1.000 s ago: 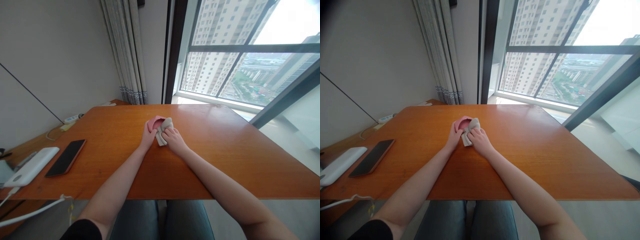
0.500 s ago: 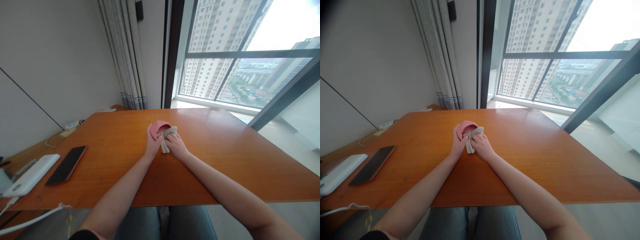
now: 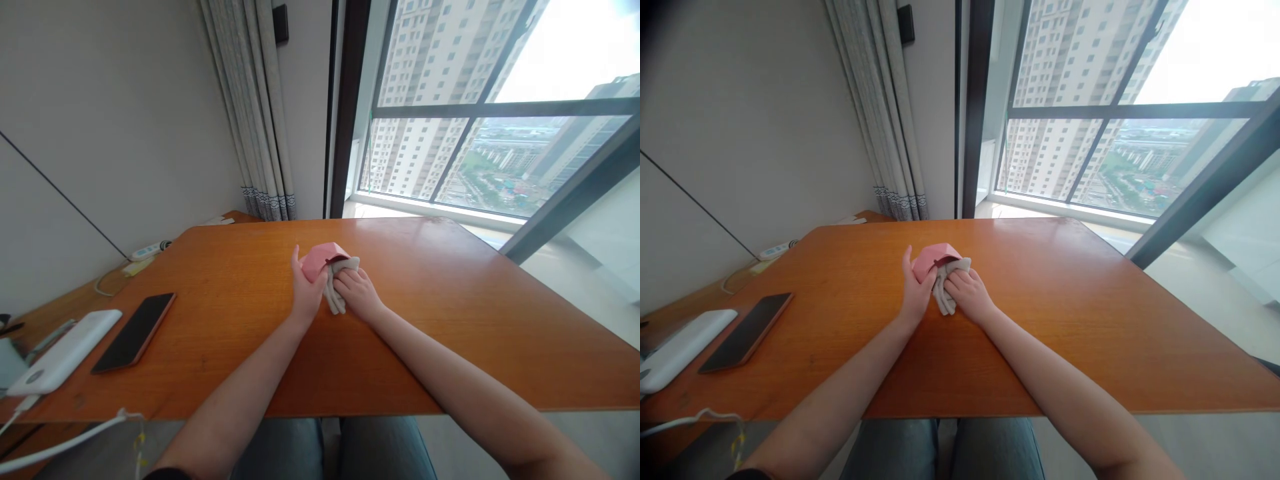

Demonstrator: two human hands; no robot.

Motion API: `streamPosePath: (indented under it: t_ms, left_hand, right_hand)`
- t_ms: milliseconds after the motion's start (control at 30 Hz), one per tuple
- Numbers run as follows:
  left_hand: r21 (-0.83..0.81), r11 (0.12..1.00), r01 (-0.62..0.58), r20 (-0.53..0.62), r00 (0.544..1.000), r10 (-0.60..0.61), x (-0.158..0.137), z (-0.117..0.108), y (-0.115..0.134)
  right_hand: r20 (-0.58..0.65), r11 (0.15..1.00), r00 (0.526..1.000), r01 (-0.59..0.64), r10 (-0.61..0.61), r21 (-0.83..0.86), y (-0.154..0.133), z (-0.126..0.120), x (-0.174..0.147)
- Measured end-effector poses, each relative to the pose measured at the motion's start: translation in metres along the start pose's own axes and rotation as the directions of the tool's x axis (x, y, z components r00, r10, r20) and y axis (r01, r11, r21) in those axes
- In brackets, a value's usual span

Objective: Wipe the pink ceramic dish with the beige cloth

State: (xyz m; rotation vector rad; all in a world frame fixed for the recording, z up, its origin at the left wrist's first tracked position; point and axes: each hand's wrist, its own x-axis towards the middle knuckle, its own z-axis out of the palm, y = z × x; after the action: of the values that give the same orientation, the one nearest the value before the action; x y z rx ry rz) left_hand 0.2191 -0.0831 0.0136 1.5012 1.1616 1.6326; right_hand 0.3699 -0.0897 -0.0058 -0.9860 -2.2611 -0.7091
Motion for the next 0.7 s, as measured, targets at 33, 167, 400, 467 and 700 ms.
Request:
streamPosePath:
  t_ms: [33,167,400,467,700]
  left_hand:
    - [0.032,0.999,-0.009,0.015,1.000,0.009,0.001,0.000,0.001]
    - [0.182,0.979,-0.096,0.202,0.978,0.059,0.019,-0.019,0.011]
    - [0.138,0.986,-0.097,0.226,0.972,0.064,0.015,-0.020,0.010]
    - [0.015,0.999,-0.042,0.132,0.991,0.040,0.003,-0.007,0.000]
    - [0.099,0.991,-0.086,0.156,0.985,0.070,0.009,-0.011,-0.019]
  right_hand:
    - [-0.002,1.000,1.000,0.003,-0.003,0.005,0.000,0.001,-0.001]
    - [0.004,0.997,0.997,0.078,-0.078,0.013,0.003,0.004,0.000]
    - [-0.041,0.996,0.996,0.072,-0.074,-0.051,0.008,-0.001,0.003]
    - [-0.070,1.000,0.998,0.005,-0.007,-0.027,0.004,-0.002,0.002]
    - [-0.030,0.997,1.000,0.001,0.001,0.072,-0.004,0.000,0.003]
